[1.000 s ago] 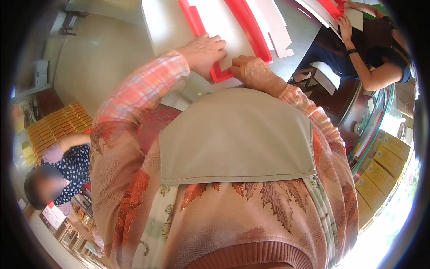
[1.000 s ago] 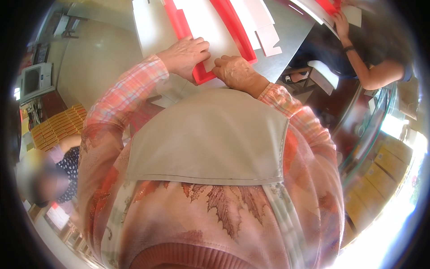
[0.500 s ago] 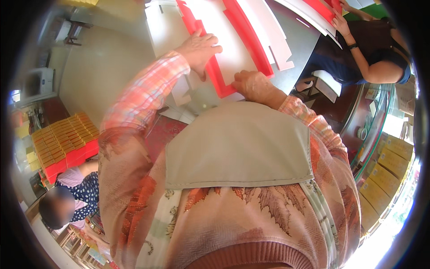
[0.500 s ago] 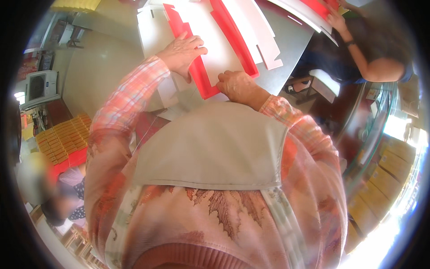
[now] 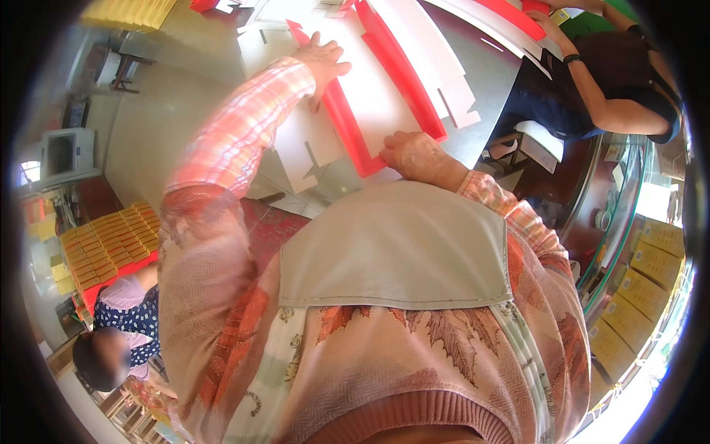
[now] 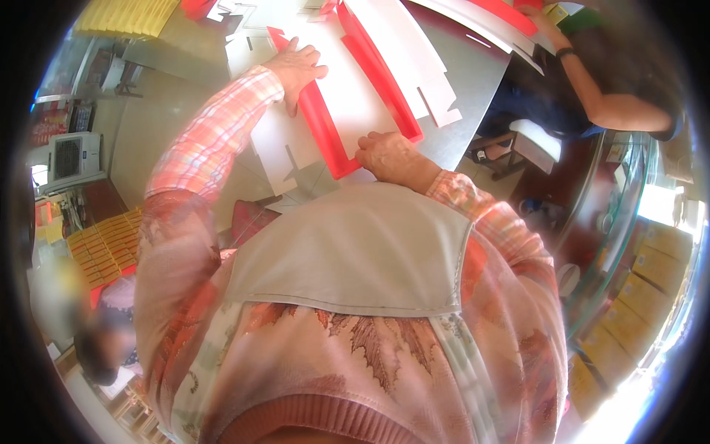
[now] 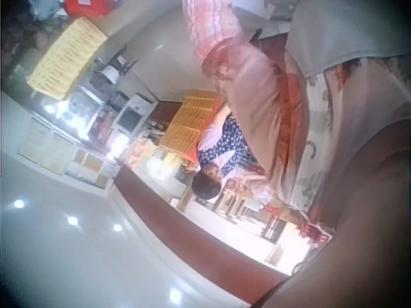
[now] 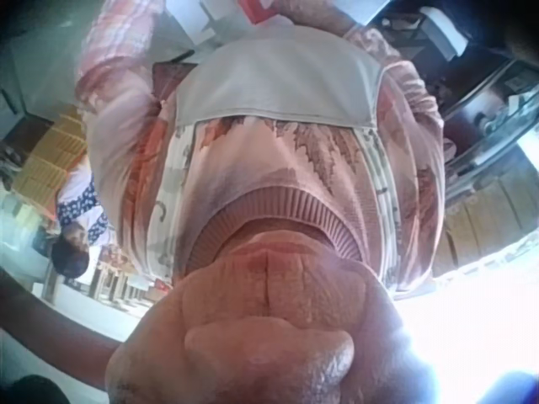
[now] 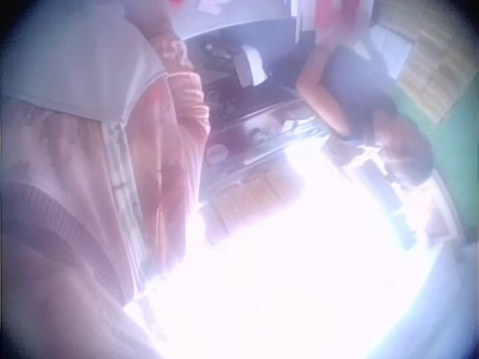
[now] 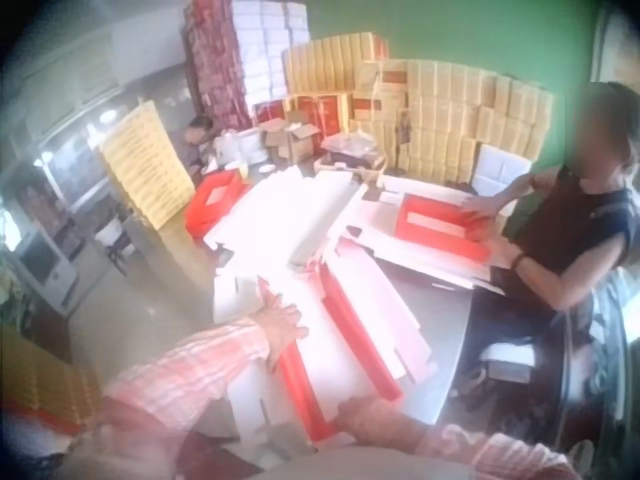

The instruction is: The person assembles white cardboard boxes by folding the flaps and securing them with red tape. They work at a table in a room with stacks of finished boxes, handling the materials by hand to create a finished rectangular box.

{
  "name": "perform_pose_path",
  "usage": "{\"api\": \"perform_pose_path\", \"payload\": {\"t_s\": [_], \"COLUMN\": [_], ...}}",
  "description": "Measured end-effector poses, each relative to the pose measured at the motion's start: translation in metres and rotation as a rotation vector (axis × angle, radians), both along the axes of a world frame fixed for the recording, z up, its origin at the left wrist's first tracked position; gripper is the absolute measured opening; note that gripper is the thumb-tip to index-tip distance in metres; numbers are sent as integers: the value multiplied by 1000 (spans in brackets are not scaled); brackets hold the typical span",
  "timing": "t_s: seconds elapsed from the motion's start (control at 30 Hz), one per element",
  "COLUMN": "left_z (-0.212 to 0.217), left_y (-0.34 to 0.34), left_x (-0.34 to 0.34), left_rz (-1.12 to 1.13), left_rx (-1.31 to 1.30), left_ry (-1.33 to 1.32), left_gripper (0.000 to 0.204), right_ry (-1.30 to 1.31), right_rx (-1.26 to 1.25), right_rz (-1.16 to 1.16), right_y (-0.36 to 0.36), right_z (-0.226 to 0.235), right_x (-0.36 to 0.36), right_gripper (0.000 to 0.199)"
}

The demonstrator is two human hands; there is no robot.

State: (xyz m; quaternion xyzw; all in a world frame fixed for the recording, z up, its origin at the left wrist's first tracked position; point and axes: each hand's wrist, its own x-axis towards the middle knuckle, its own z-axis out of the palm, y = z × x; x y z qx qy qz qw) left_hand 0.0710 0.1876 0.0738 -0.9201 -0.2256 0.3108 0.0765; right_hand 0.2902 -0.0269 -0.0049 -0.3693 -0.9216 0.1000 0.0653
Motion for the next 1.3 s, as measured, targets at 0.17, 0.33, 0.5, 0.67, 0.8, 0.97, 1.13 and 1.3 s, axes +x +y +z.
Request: {"api": "perform_pose_path", "payload": {"t_s": [0.17, 0.33, 0.5, 0.67, 0.8, 0.97, 1.13, 1.3], "left_z": [-10, -18, -43, -48, -53, -71, -75, -77], "left_y": [-49, -130, -142, -143, -151, -164, -170, -173], "left_x": [6, 9, -5, -5, -11, -27, -28, -28], "left_rz": [-110, -56, 19, 109, 149, 151, 137, 108], "left_rx": [-200, -460, -327, -274, -233, -240, -226, -182], "left_ry": [29, -255, -504, -486, -563, -852, -951, -1037], "left_gripper": [88, 65, 53, 49, 40, 19, 16, 17], "right_ry": [-42, -17, -126, -98, -53, -42, -64, -170], "right_rx": [44, 19, -57, -272, -426, -375, -310, -277], "right_rz": [-21, -37, -70, -163, -163, -182, -178, -168], "right_y": [2, 1, 1, 14, 17, 11, 9, 6], "right_z": [-7, -7, 2, 5, 15, 15, 8, 15], "right_x": [-1, -2, -7, -7, -7, -6, -8, -14], "right_gripper": [7, 12, 19, 32, 43, 32, 25, 26]}}
